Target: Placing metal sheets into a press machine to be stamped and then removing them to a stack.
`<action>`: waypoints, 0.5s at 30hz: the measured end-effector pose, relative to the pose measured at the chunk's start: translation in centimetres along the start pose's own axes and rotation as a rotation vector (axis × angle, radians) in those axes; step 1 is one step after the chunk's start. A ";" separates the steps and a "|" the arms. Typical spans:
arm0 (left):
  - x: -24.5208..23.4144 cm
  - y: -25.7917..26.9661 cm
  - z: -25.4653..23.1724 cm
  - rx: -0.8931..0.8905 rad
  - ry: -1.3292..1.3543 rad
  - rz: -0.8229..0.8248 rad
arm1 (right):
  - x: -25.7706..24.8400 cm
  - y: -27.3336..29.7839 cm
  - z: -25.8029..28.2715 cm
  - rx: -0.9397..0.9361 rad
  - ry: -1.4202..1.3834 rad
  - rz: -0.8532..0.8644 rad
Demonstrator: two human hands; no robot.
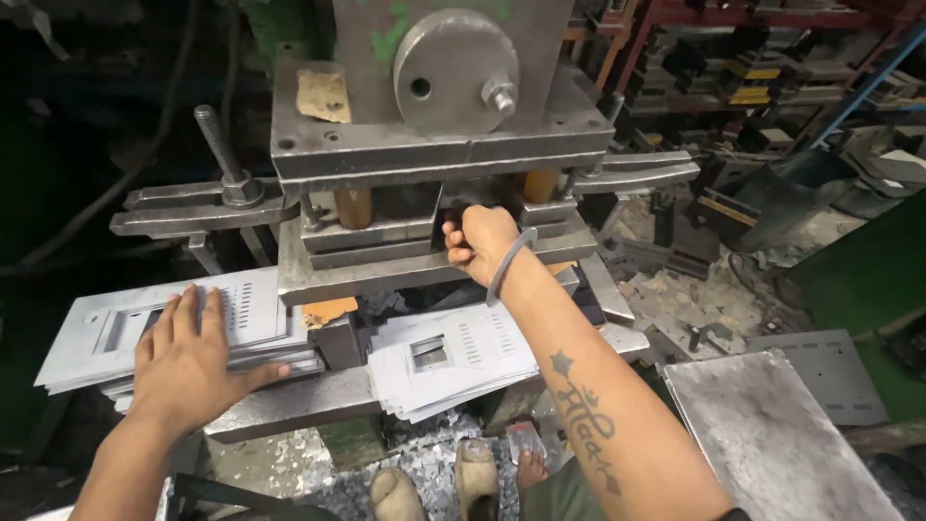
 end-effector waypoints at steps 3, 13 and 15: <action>0.9 -0.2 0.6 0.000 0.003 -0.011 | 0.1 0.6 0.0 -0.007 0.009 -0.014; 0.3 0.6 0.3 -0.030 0.010 0.020 | -1.4 -0.1 -2.0 0.167 -0.289 0.162; 0.3 0.3 0.5 -0.035 0.014 -0.024 | -1.3 3.5 -1.8 -0.103 -0.053 0.420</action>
Point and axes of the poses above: each hand's wrist, its own y-axis away from the middle knuckle, its own x-axis out of the palm, z = x × y, the point moved 8 cm from there along -y, towards the middle knuckle, and after that the axes turned 12 degrees about x, right-handed, at the moved point
